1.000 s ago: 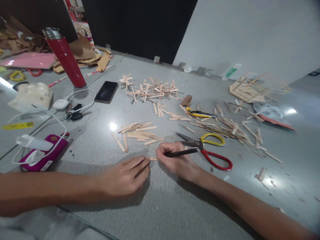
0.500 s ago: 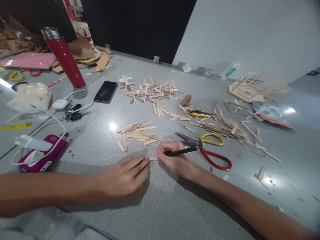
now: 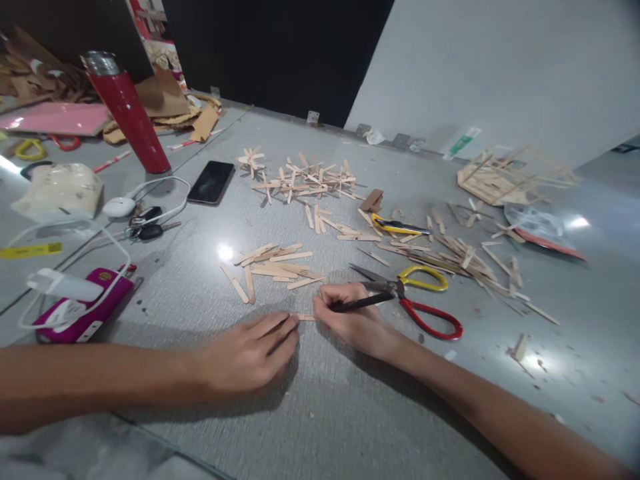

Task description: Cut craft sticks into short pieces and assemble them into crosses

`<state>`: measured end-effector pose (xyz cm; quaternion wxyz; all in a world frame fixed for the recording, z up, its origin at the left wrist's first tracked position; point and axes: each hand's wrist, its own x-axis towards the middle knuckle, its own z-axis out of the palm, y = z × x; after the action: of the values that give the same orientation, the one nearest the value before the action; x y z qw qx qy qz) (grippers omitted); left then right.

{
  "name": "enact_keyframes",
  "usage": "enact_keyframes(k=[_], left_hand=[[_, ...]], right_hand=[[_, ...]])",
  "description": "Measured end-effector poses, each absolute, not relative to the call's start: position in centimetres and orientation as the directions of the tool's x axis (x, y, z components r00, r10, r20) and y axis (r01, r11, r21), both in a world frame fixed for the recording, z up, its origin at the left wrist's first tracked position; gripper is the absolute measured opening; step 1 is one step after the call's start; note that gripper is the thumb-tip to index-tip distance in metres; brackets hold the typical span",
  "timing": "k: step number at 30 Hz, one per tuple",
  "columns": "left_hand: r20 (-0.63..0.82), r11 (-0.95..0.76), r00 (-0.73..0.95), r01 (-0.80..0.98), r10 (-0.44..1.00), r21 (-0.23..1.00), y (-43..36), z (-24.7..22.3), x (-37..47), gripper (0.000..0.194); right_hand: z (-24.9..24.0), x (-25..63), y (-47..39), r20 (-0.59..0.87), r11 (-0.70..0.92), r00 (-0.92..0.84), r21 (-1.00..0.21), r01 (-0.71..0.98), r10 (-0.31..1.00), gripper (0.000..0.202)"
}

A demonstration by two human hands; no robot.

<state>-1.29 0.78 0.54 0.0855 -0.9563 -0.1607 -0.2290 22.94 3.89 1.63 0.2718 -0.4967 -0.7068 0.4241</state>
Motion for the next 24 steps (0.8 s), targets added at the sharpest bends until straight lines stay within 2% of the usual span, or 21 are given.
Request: enact_keyframes(k=[16, 24], left_hand=[[0.480, -0.931, 0.834, 0.355, 0.273, -0.086, 0.8, 0.6, -1.2, 0.029], [0.470, -0.937, 0.840, 0.343, 0.272, -0.071, 0.8, 0.3, -1.2, 0.028]], right_hand=[[1.1, 23.2, 3.8, -0.047, 0.122, -0.344, -0.882, 0.454, 0.938, 0.041], [0.8, 23.1, 3.9, -0.003, 0.170, -0.343, -0.864, 0.473, 0.939, 0.045]])
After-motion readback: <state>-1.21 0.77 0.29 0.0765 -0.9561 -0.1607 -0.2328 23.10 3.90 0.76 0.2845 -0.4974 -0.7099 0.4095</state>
